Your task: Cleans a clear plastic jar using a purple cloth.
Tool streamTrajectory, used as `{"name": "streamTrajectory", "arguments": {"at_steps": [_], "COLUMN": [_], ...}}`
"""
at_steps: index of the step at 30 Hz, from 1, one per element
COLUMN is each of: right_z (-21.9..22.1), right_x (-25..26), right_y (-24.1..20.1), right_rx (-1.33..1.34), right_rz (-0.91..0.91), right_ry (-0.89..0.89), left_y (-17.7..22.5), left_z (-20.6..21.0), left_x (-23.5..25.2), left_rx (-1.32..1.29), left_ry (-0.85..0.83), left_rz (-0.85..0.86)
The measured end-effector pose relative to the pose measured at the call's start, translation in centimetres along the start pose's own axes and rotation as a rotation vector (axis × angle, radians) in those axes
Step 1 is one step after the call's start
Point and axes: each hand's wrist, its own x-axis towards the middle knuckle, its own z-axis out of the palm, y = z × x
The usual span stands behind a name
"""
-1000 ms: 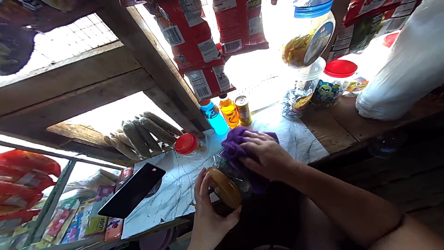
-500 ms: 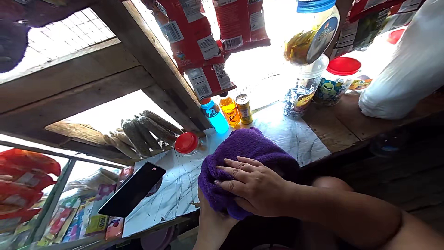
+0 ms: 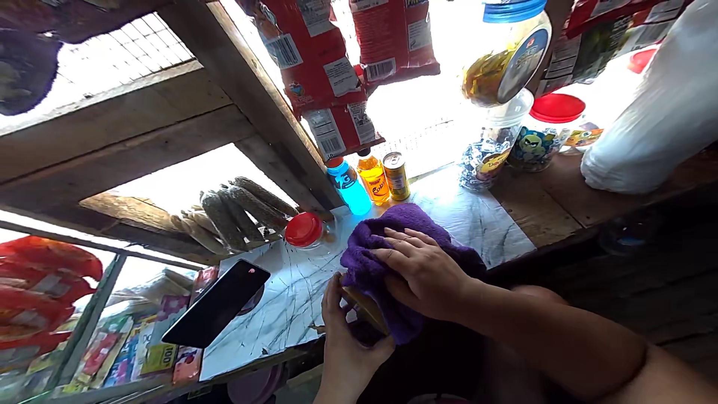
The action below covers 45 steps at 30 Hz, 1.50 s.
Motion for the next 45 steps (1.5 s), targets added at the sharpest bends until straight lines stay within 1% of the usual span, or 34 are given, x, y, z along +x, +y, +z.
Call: {"name": "streamTrajectory", "arguments": {"at_steps": [3,5,7,11,19,20,24,26,29,31,34,36,37,40,43,45], "right_z": [-0.3,-0.3,-0.3,-0.6,-1.9,-1.9,-1.6,-1.9,-2.5,-2.3,-2.1,-1.8,-1.8,-2.3,-2.5,-2.4], "right_x": [-0.6,-0.7,-0.6,-0.2,0.2,0.2,0.4,0.5,0.7,0.5,0.4,0.5,0.6,0.8,0.7,0.7], "right_y": [-0.8,-0.9,-0.5,-0.1,0.4,0.4,0.9,1.3,1.6,1.6,1.5,1.7,1.8,2.0,1.7,1.3], "right_rx": [0.008,0.015,0.031,0.084,0.111,0.124,0.141,0.153,0.156,0.152,0.208,0.231,0.233,0.219,0.142,0.132], "right_rz": [-0.051,-0.092,-0.1,-0.049,-0.038,-0.035,-0.03,-0.039,-0.045,-0.059,-0.064,-0.06,-0.06,-0.051,-0.034,-0.004], "right_ry": [-0.101,-0.101,-0.074,-0.051,-0.267,-0.271,-0.184,-0.231,-0.34,-0.326,-0.252,-0.174,-0.165,-0.257,-0.355,-0.369], "left_y": [-0.4,-0.5,-0.3,0.0,-0.1,-0.1,0.1,0.2,-0.1,-0.2,-0.3,-0.1,0.0,0.0,-0.3,-0.4], "left_z": [0.0,0.0,0.0,-0.2,-0.2,-0.2,-0.3,-0.3,-0.3,-0.3,-0.3,-0.2,-0.2,-0.2,-0.3,-0.3], "left_x": [-0.1,-0.1,-0.1,0.1,-0.1,-0.1,0.0,0.0,0.0,0.0,0.0,0.1,0.1,0.1,0.0,0.0], "left_rx": [0.042,0.055,0.04,0.03,0.051,0.052,0.042,0.038,0.025,0.016,0.019,0.032,0.037,0.032,0.022,0.028], "left_ry": [0.006,0.021,0.02,-0.004,-0.002,-0.005,-0.012,-0.016,-0.02,-0.018,-0.015,-0.014,-0.014,-0.017,-0.02,-0.015], "left_rz": [0.063,0.078,0.052,0.011,0.044,0.039,-0.009,-0.017,0.017,0.031,0.043,0.025,0.017,0.028,0.064,0.077]}}
